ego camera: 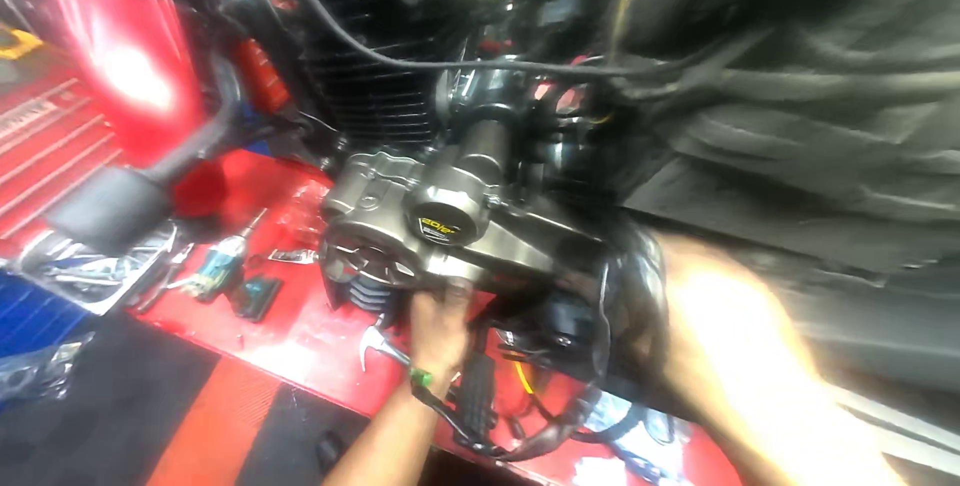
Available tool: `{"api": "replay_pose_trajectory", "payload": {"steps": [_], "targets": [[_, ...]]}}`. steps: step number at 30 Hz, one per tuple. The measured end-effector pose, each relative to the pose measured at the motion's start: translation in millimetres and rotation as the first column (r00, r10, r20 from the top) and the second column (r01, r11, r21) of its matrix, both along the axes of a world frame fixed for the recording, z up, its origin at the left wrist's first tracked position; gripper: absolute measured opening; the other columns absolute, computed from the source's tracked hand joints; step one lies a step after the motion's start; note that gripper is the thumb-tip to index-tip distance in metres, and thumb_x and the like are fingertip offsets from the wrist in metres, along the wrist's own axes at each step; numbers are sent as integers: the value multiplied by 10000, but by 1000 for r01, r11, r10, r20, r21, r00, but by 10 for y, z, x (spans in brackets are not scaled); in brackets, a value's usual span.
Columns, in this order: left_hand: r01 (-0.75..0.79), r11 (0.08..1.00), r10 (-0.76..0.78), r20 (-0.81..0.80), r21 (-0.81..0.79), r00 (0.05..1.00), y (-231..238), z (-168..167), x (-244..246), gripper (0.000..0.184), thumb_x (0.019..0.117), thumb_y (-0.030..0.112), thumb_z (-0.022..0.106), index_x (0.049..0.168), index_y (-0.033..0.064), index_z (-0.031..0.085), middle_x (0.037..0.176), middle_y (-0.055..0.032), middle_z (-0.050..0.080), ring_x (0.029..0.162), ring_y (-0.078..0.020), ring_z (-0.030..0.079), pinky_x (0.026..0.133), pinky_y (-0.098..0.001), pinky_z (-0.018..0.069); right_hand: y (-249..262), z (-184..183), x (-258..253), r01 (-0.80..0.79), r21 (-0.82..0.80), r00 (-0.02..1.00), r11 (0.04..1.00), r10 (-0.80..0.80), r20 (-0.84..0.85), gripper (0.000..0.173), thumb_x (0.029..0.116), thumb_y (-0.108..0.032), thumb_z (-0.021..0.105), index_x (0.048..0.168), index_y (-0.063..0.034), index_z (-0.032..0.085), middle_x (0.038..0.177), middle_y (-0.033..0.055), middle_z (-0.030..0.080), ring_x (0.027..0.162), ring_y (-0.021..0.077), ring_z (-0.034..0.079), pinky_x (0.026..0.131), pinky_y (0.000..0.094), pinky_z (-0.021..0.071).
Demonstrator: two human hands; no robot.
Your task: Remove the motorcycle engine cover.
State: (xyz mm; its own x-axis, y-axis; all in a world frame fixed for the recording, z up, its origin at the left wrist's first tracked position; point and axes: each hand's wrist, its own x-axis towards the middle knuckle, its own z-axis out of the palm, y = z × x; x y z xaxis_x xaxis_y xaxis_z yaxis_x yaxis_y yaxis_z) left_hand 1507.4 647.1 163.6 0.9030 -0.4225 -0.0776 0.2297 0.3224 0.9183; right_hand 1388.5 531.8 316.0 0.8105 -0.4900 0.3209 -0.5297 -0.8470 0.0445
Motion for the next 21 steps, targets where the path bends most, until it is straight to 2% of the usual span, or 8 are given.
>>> {"api": "replay_pose_trajectory", "payload": {"steps": [6, 9, 10, 12, 13, 15, 17, 21], "targets": [[126, 907, -203, 155, 401, 967, 201, 120, 119, 692, 915, 780, 451, 1065, 153, 705, 880, -24, 709, 842, -135, 694, 750, -409, 596, -32, -3, 59, -38, -37, 999, 999, 39, 16, 223, 897, -208, 691, 1023, -31, 641, 885, 171, 650, 859, 402, 688, 654, 555, 544], [-35, 667, -348, 352, 744, 869, 523, 324, 105, 615, 961, 706, 492, 1139, 158, 707, 939, -32, 727, 904, -180, 711, 812, -486, 601, -21, -9, 70, -56, -56, 997, 997, 59, 44, 326, 933, -374, 678, 967, -53, 629, 820, 138, 629, 806, 376, 688, 615, 520, 540], [-252, 604, -360, 541, 756, 760, 656, 340, 32, 578, 925, 689, 579, 1143, 178, 739, 969, 9, 754, 951, -151, 723, 859, -452, 612, -20, -2, 74, -48, -51, 998, 998, 50, 41, 349, 931, -414, 687, 956, -71, 631, 808, 122, 631, 795, 361, 689, 606, 508, 542], [-627, 696, -268, 937, 349, 224, 855, 266, 14, 367, 902, 522, 722, 952, 161, 767, 890, 35, 750, 947, -152, 712, 903, -414, 585, -15, 14, 76, -35, -57, 999, 998, 37, 32, 272, 920, -343, 704, 955, -84, 628, 804, 111, 630, 785, 348, 692, 575, 490, 538], [-619, 770, -227, 973, 154, -41, 891, 284, 102, 245, 907, 421, 756, 945, 179, 751, 970, 36, 743, 1062, -177, 672, 1022, -448, 509, -10, 26, 85, -17, -47, 1000, 999, 17, 20, 197, 906, -242, 725, 954, -80, 623, 811, 119, 632, 792, 361, 691, 560, 494, 533], [-544, 838, -291, 871, 33, -395, 842, 373, 377, 200, 967, 285, 689, 1144, 192, 702, 1310, -18, 667, 1383, -265, 488, 1219, -549, 256, 12, 32, 91, 20, -17, 1000, 1000, -20, -3, 170, 879, -150, 756, 954, -81, 620, 838, 131, 639, 819, 378, 689, 550, 508, 531], [-497, 868, -333, 746, 3, -576, 699, 434, 689, 309, 991, 205, 625, 1292, 162, 679, 1476, -84, 577, 1488, -329, 372, 1250, -591, 165, 7, 17, 96, 35, -26, 999, 999, -36, -30, 260, 908, -304, 763, 974, -103, 613, 857, 118, 637, 837, 362, 691, 563, 500, 536], [-420, 907, -306, 626, -38, -718, 558, 531, 986, 345, 1006, 174, 580, 1335, 125, 673, 1459, -78, 604, 1462, -300, 425, 1256, -555, 195, -12, -29, 106, -2, -79, 999, 997, 5, 36, 263, 908, -297, 739, 986, -80, 612, 874, 138, 640, 829, 382, 691, 550, 516, 536]]}}
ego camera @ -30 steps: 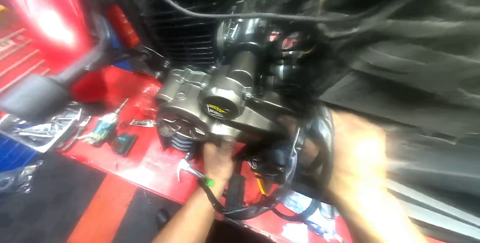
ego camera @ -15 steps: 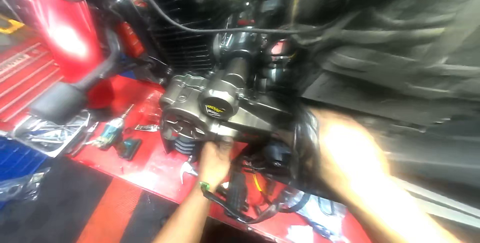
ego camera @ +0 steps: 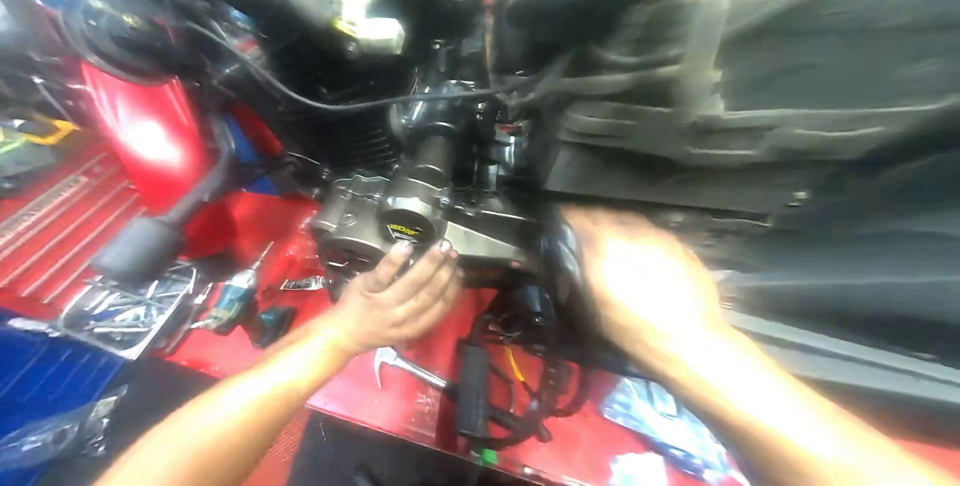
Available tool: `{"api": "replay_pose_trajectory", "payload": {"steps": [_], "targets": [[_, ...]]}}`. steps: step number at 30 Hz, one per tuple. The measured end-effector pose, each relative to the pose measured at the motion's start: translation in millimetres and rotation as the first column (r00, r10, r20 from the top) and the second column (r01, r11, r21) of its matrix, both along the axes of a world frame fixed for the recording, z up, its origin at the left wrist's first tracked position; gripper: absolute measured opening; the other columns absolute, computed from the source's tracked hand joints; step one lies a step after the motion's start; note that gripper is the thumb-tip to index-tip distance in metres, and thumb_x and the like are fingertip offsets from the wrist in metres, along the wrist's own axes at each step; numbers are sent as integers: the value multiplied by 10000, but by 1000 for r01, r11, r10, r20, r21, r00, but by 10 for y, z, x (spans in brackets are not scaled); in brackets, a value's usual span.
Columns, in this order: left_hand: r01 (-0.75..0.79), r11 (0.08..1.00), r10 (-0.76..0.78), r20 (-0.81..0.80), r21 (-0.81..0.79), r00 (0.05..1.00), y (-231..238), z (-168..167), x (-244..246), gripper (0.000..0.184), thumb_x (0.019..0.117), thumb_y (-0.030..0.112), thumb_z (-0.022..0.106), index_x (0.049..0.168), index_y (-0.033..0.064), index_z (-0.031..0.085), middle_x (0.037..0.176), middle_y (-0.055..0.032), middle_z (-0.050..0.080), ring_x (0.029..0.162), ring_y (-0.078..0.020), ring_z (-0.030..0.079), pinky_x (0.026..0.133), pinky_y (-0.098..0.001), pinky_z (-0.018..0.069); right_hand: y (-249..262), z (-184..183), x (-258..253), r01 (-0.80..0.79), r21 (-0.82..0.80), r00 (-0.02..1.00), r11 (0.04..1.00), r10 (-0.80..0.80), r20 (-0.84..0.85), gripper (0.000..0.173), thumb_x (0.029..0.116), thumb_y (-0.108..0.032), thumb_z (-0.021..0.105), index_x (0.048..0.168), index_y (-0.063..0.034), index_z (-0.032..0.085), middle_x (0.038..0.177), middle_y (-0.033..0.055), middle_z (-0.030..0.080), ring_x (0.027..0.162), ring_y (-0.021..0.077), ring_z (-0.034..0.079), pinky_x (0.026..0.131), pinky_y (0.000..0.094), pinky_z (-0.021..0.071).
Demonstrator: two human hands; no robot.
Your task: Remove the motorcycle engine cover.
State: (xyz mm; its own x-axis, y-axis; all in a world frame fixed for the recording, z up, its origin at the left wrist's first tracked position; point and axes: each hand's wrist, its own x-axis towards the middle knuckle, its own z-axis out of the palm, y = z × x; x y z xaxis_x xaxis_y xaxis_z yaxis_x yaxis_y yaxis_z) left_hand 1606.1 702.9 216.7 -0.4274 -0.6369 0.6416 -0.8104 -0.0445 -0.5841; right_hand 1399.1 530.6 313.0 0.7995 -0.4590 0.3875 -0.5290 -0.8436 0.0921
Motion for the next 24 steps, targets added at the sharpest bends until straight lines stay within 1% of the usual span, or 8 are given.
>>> {"api": "replay_pose_trajectory", "payload": {"steps": [4, 6, 8, 11, 16, 19, 21, 24], "targets": [[-53, 998, 53, 10, -20, 999, -96, 23, -15, 278, 1026, 153, 547, 1278, 178, 662, 1421, -75, 631, 1438, -270, 463, 1256, -534, 181, 4, 16, -8, -3, 17, 1000, 1000, 4, -12, 288, 894, -298, 749, 967, -66, 596, 841, 144, 626, 779, 387, 686, 528, 512, 524], [-86, 996, 86, 21, -16, 996, -153, 16, -25, 238, 1037, 147, 524, 1243, 188, 636, 1439, -93, 615, 1459, -279, 441, 1269, -561, 128, -21, 24, -3, 9, 52, 1000, 999, -8, -12, 352, 909, -379, 740, 961, -65, 592, 824, 147, 621, 769, 392, 681, 535, 523, 522], [-78, 997, 78, 25, -29, 997, -169, 28, -13, 213, 1035, 149, 521, 1203, 191, 647, 1430, -100, 622, 1459, -281, 443, 1269, -570, 108, -62, 19, 16, 13, 94, 1000, 995, -16, 23, 441, 942, -476, 679, 940, -43, 593, 788, 167, 622, 741, 411, 677, 539, 552, 516], [-54, 997, 54, 11, -61, 998, -154, 41, 25, 206, 1029, 166, 536, 1181, 202, 670, 1414, -82, 635, 1456, -273, 444, 1279, -550, 96, -47, 66, 53, 52, 180, 998, 982, -56, 16, 384, 964, -425, 676, 936, -49, 605, 802, 162, 632, 766, 406, 681, 587, 573, 532], [-36, 996, 31, -58, -84, 998, -181, -21, -8, 192, 967, 187, 615, 1138, 178, 702, 1428, -78, 620, 1478, -306, 396, 1265, -574, 77, -30, 23, 83, 64, 134, 998, 989, -65, 8, 342, 957, -411, 683, 875, -85, 618, 732, 109, 612, 699, 346, 671, 544, 516, 522], [-78, 993, 77, -13, -86, 997, -181, 16, -28, 174, 992, 141, 575, 1088, 189, 713, 1360, -66, 666, 1420, -288, 472, 1256, -571, 98, -28, -11, 48, 12, 100, 999, 995, -16, 38, 402, 968, -439, 639, 864, -53, 596, 702, 129, 587, 664, 372, 658, 511, 514, 505], [-74, 994, 73, -15, -80, 997, -182, 30, -17, 180, 1000, 138, 565, 1093, 187, 710, 1345, -68, 677, 1410, -273, 488, 1263, -561, 90, -34, 6, 56, 7, 106, 999, 994, -11, 43, 422, 965, -452, 641, 846, -51, 586, 685, 137, 577, 647, 376, 648, 506, 515, 493], [-85, 993, 82, -38, -78, 996, -169, 5, -29, 158, 1009, 159, 559, 1089, 178, 694, 1363, -75, 667, 1416, -267, 486, 1264, -558, 88, -13, 20, 68, 23, 138, 999, 990, -29, 40, 409, 970, -434, 657, 881, -42, 585, 718, 167, 591, 686, 417, 659, 519, 553, 499]]}}
